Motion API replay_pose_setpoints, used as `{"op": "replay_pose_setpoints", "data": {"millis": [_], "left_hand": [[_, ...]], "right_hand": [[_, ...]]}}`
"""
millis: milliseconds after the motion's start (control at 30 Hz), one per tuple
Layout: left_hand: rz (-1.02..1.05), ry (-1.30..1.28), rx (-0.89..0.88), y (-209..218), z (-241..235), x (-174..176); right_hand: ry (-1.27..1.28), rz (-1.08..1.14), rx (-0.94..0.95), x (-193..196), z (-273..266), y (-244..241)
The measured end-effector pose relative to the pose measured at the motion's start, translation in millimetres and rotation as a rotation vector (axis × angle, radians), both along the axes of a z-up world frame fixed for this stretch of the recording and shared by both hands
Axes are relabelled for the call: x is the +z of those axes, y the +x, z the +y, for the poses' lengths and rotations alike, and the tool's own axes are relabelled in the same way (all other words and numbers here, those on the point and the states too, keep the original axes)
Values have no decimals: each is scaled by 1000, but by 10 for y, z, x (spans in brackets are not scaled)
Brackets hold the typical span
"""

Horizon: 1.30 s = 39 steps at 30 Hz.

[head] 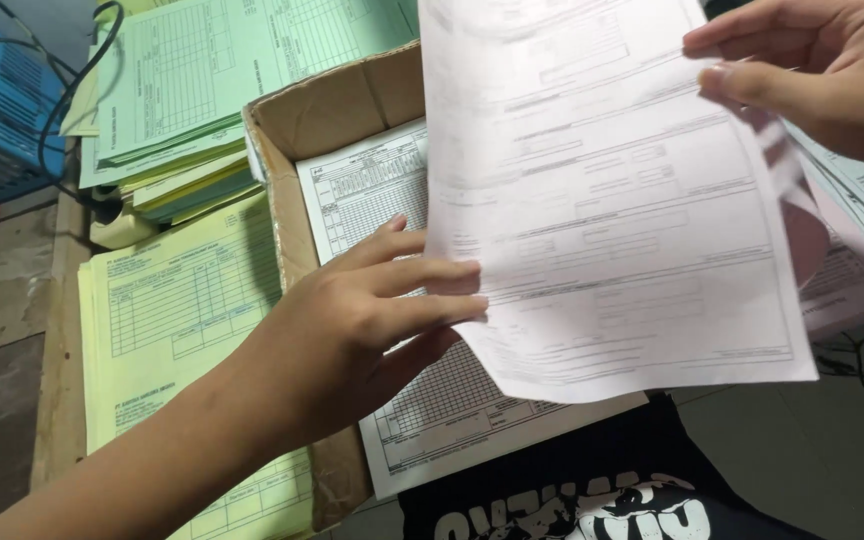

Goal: Sorting and organizing different types of printed paper forms into a cardboard box.

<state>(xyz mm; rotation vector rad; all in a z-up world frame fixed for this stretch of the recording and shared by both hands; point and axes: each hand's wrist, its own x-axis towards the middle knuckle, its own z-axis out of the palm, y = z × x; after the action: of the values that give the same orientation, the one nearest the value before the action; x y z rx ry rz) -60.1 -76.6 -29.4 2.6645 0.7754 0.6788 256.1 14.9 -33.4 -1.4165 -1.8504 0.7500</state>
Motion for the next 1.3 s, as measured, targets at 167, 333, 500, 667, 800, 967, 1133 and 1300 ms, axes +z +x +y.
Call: {"op": "replay_pose_setpoints", "data": {"millis": [167, 333, 500, 667, 800, 967, 1133, 1300], "left_hand": [[108, -65, 100, -190, -225, 49], [266, -144, 93, -296, -328, 19], [335, -152, 96, -353, -334, 7], [359, -177, 135, -319, -381, 0], [545, -187, 162, -282, -399, 32], [667, -225, 225, -286, -443, -10], [836, -1, 322, -302, -511, -182], [798, 184, 461, -92, -662, -69]], "right_hand": [[2, -306, 213, 204, 7, -426], [490, -709, 514, -27, 271, -483], [734, -947, 460, -93, 270, -570], [731, -1100, 424, -152, 254, -606], [726, -1043, 431, -202, 202, -621], [602, -998, 501, -114, -67, -756], [638, -907, 882, -283, -457, -756], [730, -943, 925, -388, -720, -727]]}}
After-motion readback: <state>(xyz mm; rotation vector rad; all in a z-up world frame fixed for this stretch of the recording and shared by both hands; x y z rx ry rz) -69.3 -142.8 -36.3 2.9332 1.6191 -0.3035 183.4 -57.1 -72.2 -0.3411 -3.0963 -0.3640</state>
